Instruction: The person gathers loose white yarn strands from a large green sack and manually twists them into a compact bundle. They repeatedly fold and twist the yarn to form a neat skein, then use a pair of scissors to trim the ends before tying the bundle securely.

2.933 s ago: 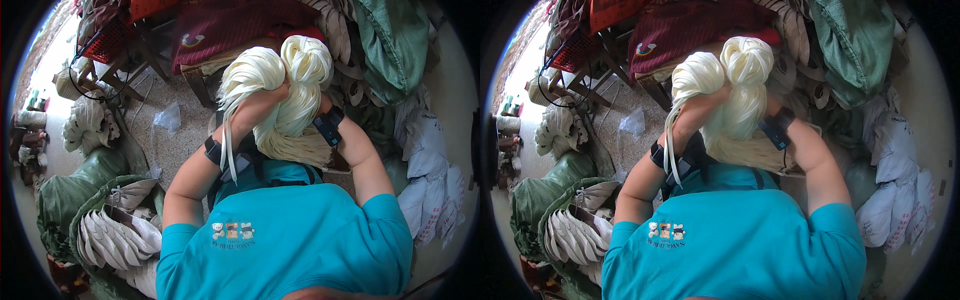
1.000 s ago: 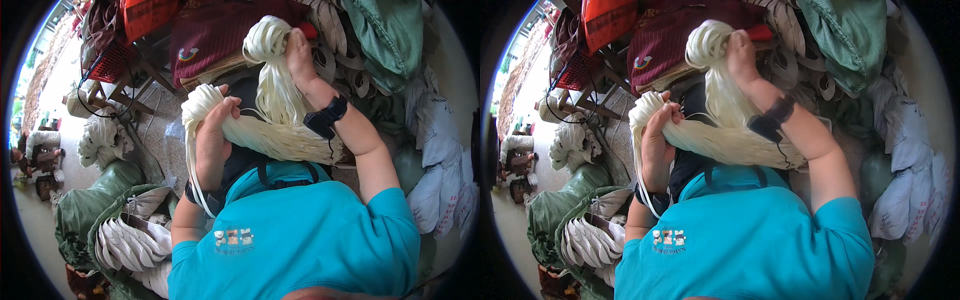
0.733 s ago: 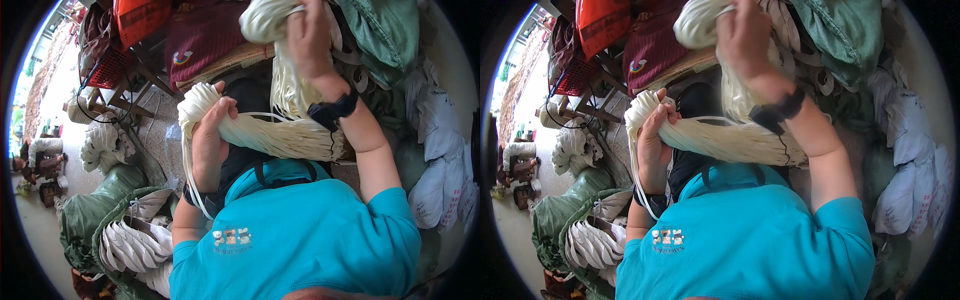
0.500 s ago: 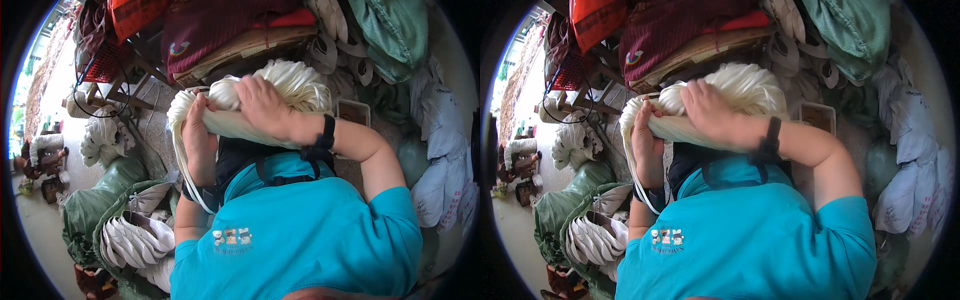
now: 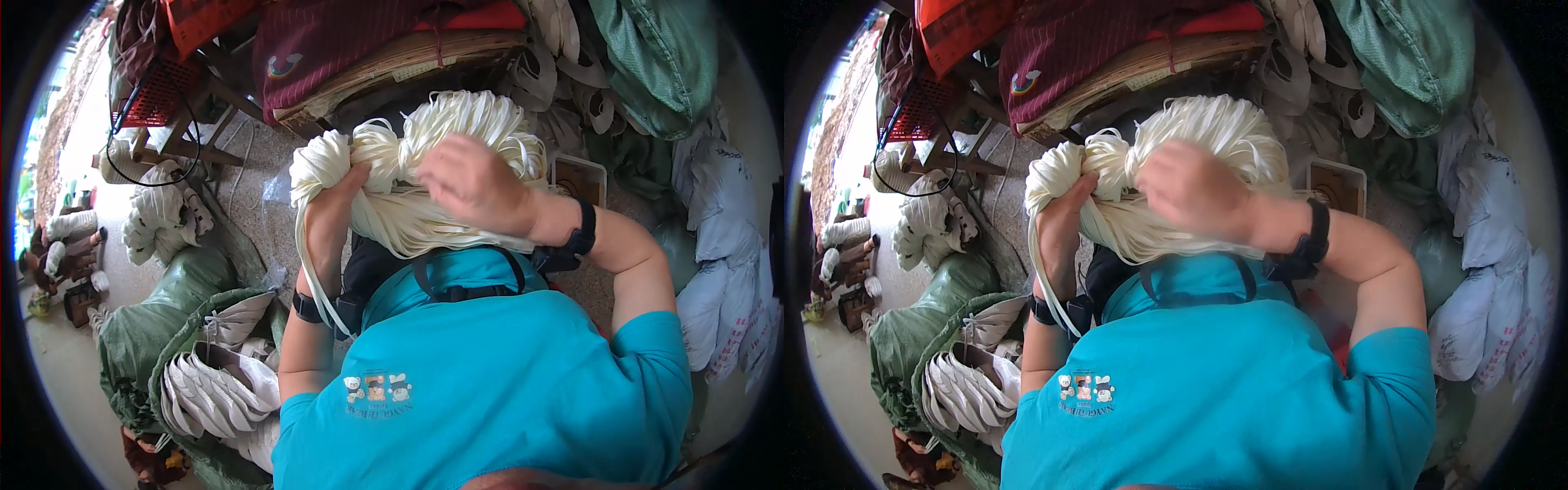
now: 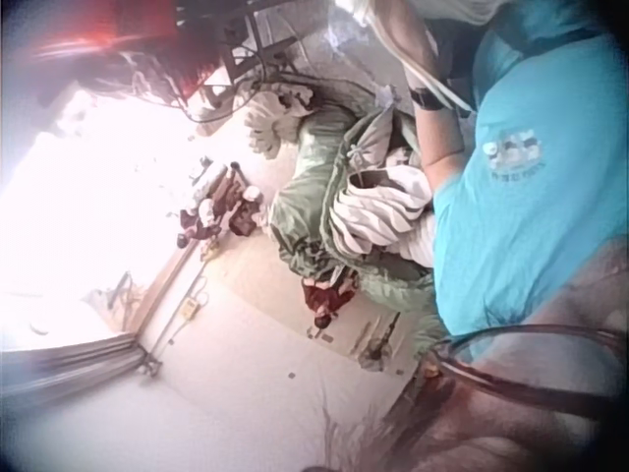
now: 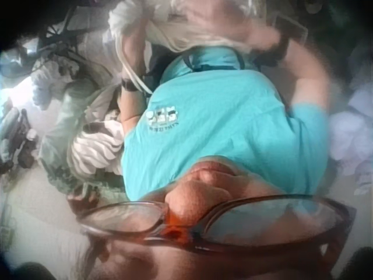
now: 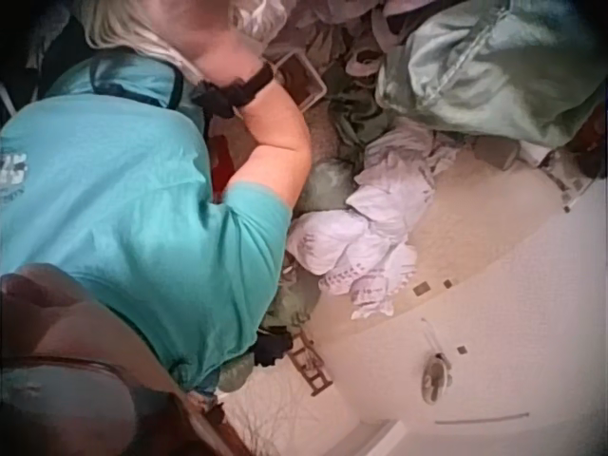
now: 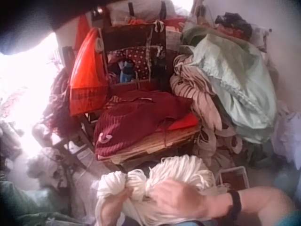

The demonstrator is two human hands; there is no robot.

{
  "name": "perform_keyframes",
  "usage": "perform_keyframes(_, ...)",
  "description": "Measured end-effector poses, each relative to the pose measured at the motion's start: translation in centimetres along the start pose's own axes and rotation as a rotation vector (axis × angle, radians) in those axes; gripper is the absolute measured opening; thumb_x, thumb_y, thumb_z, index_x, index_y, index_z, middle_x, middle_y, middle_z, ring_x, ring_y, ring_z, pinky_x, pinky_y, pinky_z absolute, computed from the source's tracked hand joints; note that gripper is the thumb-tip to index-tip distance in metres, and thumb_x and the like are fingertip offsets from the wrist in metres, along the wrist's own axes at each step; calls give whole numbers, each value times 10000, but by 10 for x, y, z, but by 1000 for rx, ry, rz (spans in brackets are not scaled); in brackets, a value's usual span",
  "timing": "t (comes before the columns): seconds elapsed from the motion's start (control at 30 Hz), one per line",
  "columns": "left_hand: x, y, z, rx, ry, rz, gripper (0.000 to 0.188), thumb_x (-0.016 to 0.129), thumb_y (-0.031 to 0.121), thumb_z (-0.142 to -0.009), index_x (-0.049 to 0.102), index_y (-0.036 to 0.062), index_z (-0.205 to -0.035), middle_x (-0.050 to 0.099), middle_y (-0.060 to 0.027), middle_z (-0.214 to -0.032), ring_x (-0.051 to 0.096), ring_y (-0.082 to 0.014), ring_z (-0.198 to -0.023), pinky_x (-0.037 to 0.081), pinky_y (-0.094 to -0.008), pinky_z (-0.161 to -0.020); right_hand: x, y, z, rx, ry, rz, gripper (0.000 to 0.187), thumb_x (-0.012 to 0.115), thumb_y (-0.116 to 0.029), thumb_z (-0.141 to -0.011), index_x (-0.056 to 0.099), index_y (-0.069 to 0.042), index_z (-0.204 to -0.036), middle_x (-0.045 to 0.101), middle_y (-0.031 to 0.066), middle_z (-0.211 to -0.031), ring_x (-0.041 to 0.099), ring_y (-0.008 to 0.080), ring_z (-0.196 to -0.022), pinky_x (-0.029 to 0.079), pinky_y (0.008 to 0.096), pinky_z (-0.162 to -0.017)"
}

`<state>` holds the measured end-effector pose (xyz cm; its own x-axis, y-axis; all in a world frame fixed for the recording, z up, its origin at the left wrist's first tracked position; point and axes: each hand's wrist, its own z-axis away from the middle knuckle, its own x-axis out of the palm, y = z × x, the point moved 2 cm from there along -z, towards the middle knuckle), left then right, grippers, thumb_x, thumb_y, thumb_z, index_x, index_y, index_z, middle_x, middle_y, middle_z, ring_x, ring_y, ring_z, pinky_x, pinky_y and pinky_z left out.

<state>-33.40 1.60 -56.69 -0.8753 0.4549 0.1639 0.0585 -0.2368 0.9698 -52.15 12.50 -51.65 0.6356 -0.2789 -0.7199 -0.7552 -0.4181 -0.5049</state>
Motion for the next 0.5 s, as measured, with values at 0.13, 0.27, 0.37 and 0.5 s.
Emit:
perform_keyframes(0.13,-4,-4,-1,-47,14,24,288,700,56,-873,660,19,-1155,678,-47,-1035,638,-137,-919,514,-284,-820,-11,23,-27,45,67,70,97,669,-14,-800,622,-36,-882,611,85,-838,585,288,-828,486,387,-729)
perform_keyframes(0.27,-5,-4,-3,-34,11,39,285,709,58,-873,666,14,-1152,683,-48,-1028,644,-140,-906,519,-282,-812,3,34,-40,-38,-25,21,110,681,-22,-779,625,-49,-869,604,77,-874,575,274,-865,482,382,-753)
perform_keyframes(0.37,-10,-7,-2,-47,20,52,283,715,70,-873,668,17,-1147,682,-46,-1029,640,-133,-898,515,-286,-812,10,31,-41,-53,-111,32,117,686,-29,-760,620,-56,-853,587,71,-886,563,268,-879,478,375,-763)
perform_keyframes(0.5,-8,-1,1,-60,17,40,274,721,81,-869,671,20,-1131,680,-39,-1012,635,-123,-886,514,-286,-796,11,34,-35,-41,-169,91,131,678,-61,-743,602,-82,-847,553,66,-874,545,266,-895,462,383,-787)
